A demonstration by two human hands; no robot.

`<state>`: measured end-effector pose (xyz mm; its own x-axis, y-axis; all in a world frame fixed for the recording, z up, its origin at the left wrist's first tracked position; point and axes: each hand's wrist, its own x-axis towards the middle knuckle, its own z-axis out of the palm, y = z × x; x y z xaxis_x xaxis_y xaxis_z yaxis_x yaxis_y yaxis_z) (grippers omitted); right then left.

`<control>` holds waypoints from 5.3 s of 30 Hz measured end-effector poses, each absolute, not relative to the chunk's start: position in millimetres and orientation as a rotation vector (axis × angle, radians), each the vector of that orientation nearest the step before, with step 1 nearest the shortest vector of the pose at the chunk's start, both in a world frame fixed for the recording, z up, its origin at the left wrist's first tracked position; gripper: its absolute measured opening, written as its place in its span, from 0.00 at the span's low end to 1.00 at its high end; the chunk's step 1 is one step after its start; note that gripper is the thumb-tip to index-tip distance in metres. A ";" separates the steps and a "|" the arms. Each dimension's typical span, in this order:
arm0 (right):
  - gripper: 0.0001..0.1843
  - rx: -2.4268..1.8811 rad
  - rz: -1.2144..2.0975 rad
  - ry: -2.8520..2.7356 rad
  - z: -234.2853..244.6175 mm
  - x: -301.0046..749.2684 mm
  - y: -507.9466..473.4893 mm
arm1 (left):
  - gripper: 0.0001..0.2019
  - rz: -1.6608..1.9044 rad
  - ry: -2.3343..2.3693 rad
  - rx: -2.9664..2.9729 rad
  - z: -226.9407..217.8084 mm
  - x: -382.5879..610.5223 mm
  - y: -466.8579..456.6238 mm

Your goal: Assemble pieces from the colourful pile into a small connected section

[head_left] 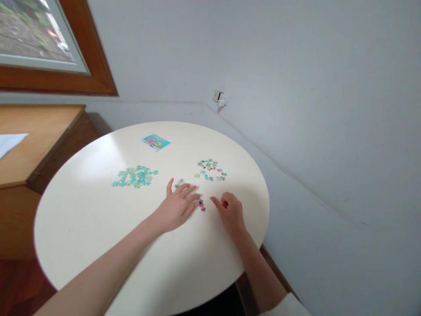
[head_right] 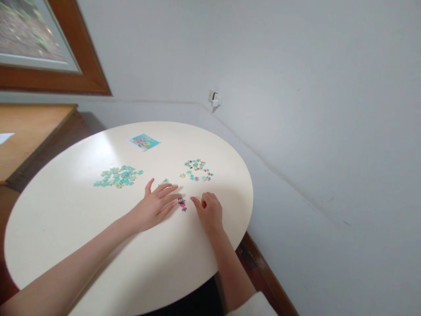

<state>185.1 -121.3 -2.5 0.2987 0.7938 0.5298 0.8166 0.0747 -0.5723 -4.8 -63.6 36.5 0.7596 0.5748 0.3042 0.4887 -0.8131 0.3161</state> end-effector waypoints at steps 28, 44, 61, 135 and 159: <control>0.07 -1.786 0.149 -1.076 -7.1 266.1 -59.6 | 0.15 0.870 1.204 2.297 27.2 -8.6 -39.1; 0.07 -2.201 0.239 -1.487 5.1 281.9 -24.2 | 0.15 0.833 1.249 2.280 24.5 -9.8 -36.1; 0.06 -2.168 0.234 -1.367 7.5 270.7 -34.4 | 0.15 0.785 1.307 2.232 25.3 -8.2 -35.1; 0.10 -2.028 0.121 -1.246 4.2 262.9 -45.0 | 0.04 0.456 1.078 2.074 31.3 -7.9 -40.1; 0.09 -2.006 0.104 -1.243 1.1 264.4 -42.9 | 0.08 0.546 0.824 2.057 10.3 3.9 -49.7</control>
